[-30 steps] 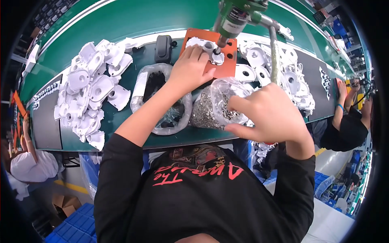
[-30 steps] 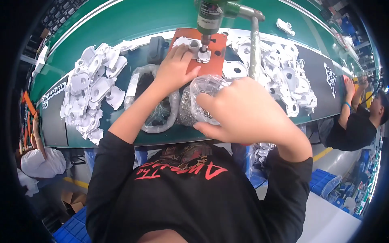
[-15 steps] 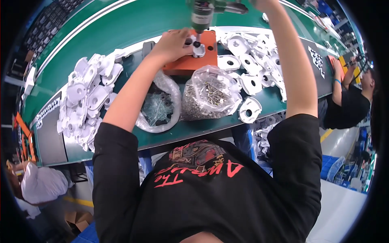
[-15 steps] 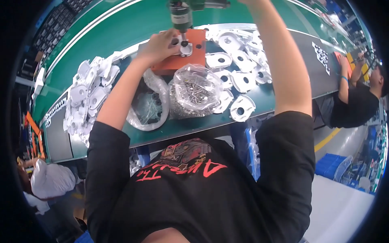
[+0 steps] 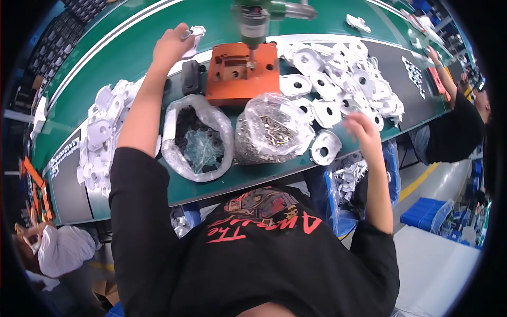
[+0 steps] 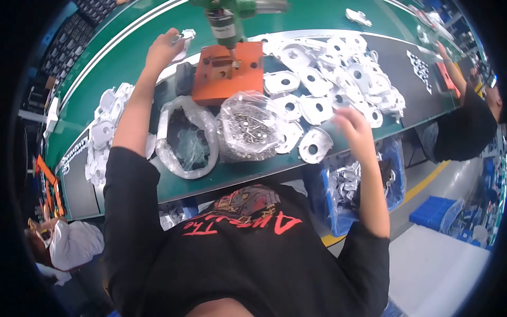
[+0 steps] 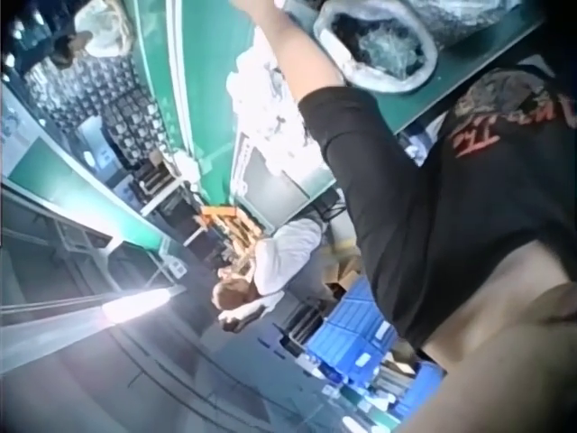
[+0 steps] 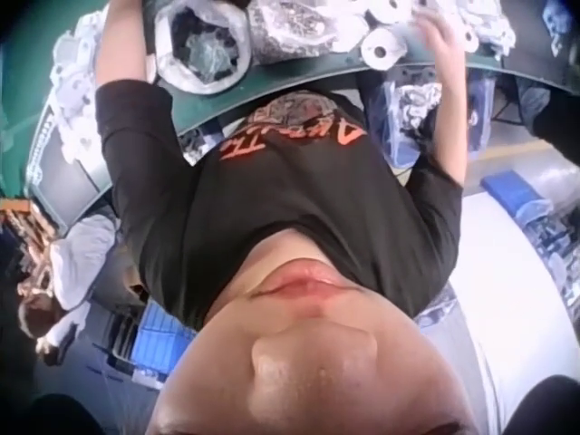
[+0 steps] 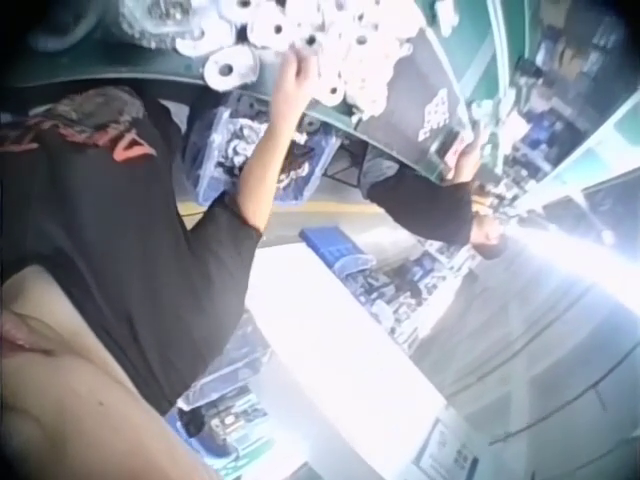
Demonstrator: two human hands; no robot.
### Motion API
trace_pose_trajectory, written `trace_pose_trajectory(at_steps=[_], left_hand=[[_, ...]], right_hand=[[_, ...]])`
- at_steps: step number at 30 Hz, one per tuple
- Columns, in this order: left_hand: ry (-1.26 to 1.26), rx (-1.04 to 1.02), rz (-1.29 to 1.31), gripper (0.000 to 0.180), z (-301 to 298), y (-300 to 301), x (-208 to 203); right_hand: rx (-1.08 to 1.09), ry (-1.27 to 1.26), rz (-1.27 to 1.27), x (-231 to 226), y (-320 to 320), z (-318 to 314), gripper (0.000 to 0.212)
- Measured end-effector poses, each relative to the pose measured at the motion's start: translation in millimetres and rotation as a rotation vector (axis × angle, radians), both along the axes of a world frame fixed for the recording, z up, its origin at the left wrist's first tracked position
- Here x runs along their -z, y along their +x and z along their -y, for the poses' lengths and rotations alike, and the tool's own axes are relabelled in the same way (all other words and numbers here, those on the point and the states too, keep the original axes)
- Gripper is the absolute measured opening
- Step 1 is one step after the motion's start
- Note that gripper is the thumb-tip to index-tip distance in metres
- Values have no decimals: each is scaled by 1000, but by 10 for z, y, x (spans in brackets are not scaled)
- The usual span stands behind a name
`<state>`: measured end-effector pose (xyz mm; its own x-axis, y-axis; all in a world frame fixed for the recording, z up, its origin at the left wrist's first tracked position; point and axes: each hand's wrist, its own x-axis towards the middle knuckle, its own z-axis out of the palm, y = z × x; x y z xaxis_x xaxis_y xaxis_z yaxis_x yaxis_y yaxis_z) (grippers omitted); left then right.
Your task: Assembling small white plastic components using a manual press on a production line.
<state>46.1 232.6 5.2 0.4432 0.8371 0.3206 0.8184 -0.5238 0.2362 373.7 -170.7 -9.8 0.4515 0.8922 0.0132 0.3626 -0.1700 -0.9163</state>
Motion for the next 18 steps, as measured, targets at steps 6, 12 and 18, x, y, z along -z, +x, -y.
trace_pose_trajectory(at_steps=[6, 12, 18], left_hand=[[-3, -14, 100, 44, -206, -93, 198], [-24, 87, 323, 44, -54, -196, 210], [25, 30, 277, 50, -78, -271, 268]], right_hand=[[50, 9, -9, 216, -304, 344, 18], [56, 28, -23, 375, -383, 358, 16], [77, 34, 171, 324, -446, 341, 19]])
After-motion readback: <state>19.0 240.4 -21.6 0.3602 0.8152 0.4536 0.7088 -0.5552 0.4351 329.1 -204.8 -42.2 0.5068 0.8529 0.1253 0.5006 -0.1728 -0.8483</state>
